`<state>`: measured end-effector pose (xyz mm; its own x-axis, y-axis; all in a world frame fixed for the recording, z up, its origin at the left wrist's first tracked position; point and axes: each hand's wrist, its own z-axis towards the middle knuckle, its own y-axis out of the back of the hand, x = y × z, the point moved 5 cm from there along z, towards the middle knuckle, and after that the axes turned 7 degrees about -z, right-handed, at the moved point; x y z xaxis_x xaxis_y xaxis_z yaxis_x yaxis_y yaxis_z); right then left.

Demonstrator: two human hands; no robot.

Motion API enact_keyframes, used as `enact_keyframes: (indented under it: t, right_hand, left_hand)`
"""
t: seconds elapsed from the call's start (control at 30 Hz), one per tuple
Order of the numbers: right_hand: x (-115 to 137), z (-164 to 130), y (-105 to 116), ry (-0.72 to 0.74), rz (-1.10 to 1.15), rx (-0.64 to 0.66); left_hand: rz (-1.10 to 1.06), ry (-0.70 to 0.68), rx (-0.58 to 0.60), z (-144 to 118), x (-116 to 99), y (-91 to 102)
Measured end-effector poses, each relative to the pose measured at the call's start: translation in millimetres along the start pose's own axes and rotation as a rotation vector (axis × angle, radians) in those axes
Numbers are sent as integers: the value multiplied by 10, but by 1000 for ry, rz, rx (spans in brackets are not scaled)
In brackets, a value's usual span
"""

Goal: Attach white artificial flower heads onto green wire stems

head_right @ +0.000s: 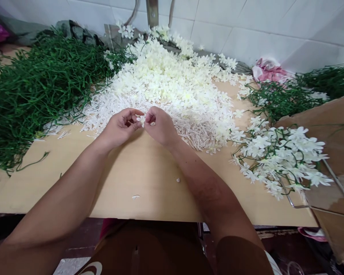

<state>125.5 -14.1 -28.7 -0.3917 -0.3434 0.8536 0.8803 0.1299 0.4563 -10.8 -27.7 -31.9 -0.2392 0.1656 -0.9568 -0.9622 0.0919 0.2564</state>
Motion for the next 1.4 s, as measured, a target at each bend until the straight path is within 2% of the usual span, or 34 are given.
enact_keyframes:
  t: [0.27, 0.57, 0.7, 0.87, 1.1, 1.2, 1.4]
  right_hand:
    - [33, -8, 3, 7, -45, 37]
    - [137, -16, -12, 115, -204, 61]
    - [176, -18, -12, 127, -230, 81]
    - [171, -25, 6, 91, -220, 89]
    - [196, -21, -15, 44, -314, 125]
    - [178, -13, -1, 46, -244, 90]
    - [23, 20, -5, 11, 59, 46]
  left_hand:
    - [86, -70, 20, -25, -18, 10]
    - [154, -147, 77, -50, -48, -4]
    - [151, -160, 53, -52, -89, 24]
    - [123, -126, 57, -43, -98, 23]
    - [105, -116, 109, -48, -73, -3]
    - [106, -119, 120, -54, -83, -2]
    - [36, -80, 52, -38, -104, 52]
